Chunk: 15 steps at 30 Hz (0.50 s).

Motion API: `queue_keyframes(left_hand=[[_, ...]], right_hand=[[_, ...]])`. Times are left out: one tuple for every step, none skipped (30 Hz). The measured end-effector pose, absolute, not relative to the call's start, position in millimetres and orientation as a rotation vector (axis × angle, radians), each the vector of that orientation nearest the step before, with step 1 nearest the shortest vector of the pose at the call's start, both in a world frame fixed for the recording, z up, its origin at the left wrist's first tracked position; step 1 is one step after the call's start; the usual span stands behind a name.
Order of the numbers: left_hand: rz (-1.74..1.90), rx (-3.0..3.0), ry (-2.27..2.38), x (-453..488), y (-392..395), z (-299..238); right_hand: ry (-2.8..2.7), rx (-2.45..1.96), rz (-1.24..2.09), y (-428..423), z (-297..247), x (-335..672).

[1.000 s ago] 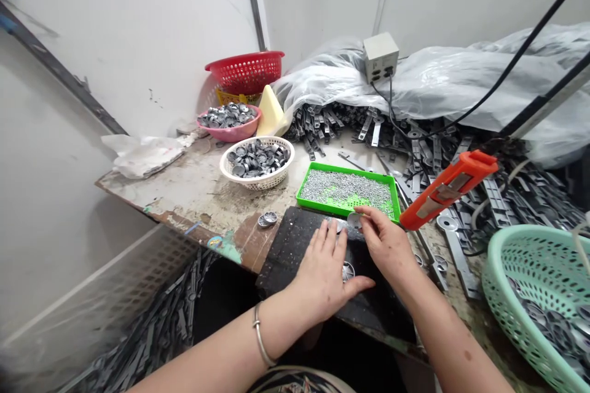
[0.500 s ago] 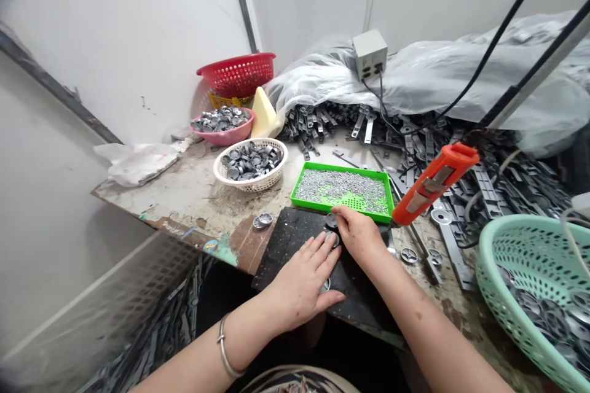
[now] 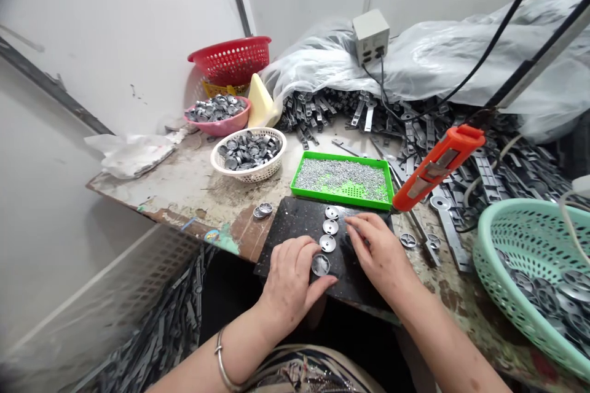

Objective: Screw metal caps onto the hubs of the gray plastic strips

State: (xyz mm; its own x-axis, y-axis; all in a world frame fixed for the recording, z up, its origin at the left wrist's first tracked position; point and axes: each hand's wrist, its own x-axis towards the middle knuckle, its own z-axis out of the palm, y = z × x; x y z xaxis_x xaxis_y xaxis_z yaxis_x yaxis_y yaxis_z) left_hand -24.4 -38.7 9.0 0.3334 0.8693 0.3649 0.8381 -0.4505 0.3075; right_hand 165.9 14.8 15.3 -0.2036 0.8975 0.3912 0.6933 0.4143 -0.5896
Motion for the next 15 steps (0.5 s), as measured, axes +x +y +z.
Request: queue_keyframes(left_hand=[[0.724,2.486,1.627,-25,-41,10],[0.692,2.478,1.622,-25,-42,10],[0.673,2.478,1.607,-25,-42,10],[0.675,2.481,1.589,-25,-42,10],[0.69,2.481,1.576,-26,-41,10],[0.717,2.479,1.564,-27,-39,10],[0.749,2.47,1.547,-28,-38,9],[0.784,2.452,1.526,-28,-36,7],[0.815,2.429,1.504,-29,-35,6],[0.841,2.402,1.484,-29,-34,4],[0.86,2.381,1.474,-28,-32,2],[0.869,2.371,1.475,-27,-31,1],[0.868,2.375,1.488,-25,-30,0],[0.864,2.389,1.51,-24,-29,-1],[0.864,2.409,1.54,-22,-28,-2]], right_hand=[[-1.972,-1.342,0.389,6,15,168],[-1.972,-1.336,0.405,-3,15,169],[-1.967,-1.331,0.418,-10,14,170],[-1.958,-1.327,0.426,-17,13,171],[-1.948,-1.325,0.427,-23,13,172],[-1.937,-1.327,0.426,-29,13,174],[-1.929,-1.332,0.424,-34,15,176],[-1.925,-1.341,0.425,-38,18,181],[-1.926,-1.352,0.428,-41,23,186],[-1.933,-1.371,0.432,-43,27,193],[-1.939,-1.398,0.425,-43,31,201],[-1.941,-1.429,0.403,-41,34,211],[-1.937,-1.465,0.363,-36,36,220],[-1.924,-1.514,0.306,-29,36,229],[-1.901,-1.563,0.239,-20,33,238]])
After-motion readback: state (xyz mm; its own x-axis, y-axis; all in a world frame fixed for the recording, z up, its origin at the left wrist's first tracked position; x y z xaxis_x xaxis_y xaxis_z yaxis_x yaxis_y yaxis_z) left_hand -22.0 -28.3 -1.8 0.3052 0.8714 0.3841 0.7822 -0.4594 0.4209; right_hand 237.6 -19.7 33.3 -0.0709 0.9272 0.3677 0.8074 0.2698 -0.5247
